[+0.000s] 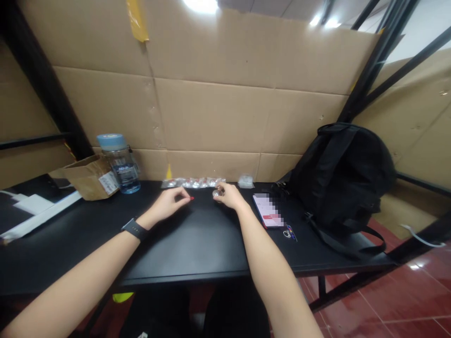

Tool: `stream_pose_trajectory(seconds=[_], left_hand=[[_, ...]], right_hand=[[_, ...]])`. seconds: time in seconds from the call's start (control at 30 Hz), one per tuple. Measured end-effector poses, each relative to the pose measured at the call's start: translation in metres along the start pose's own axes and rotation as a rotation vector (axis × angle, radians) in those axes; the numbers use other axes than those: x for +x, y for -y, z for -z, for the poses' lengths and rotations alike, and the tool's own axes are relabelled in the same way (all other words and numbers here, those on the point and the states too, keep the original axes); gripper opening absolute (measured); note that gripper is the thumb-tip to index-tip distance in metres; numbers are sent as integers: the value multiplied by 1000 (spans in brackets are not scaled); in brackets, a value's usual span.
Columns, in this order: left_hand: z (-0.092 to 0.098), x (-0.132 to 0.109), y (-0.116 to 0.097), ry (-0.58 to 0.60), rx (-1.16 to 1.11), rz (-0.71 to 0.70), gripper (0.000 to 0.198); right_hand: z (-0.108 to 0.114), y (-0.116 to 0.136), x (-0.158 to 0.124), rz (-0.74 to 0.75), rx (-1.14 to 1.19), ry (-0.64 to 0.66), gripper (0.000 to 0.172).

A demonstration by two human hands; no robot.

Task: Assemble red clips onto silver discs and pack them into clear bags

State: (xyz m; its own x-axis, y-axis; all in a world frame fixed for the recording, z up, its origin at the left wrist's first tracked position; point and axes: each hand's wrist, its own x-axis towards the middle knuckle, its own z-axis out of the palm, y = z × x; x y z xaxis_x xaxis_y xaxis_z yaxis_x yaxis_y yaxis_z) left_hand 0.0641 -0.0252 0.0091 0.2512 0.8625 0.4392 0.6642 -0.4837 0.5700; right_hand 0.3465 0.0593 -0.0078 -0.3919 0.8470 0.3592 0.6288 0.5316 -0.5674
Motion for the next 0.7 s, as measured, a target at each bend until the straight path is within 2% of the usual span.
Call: stream_pose_trajectory(seconds=[0.17, 0.33, 0.53, 0.7], left_hand=[[-3, 2, 1, -75, -168, 14, 19], [0, 2, 0, -106, -72, 61, 18], [5, 2, -5, -76, 52, 93, 15], [2, 1, -2, -64, 125, 69, 17]], right_hand=[[-10, 32, -1, 104, 208, 8, 48], [-14, 51, -5, 165, 101, 42, 38], [4, 32, -5, 48, -185, 51, 33], [11, 12, -2, -61, -183, 0, 37]])
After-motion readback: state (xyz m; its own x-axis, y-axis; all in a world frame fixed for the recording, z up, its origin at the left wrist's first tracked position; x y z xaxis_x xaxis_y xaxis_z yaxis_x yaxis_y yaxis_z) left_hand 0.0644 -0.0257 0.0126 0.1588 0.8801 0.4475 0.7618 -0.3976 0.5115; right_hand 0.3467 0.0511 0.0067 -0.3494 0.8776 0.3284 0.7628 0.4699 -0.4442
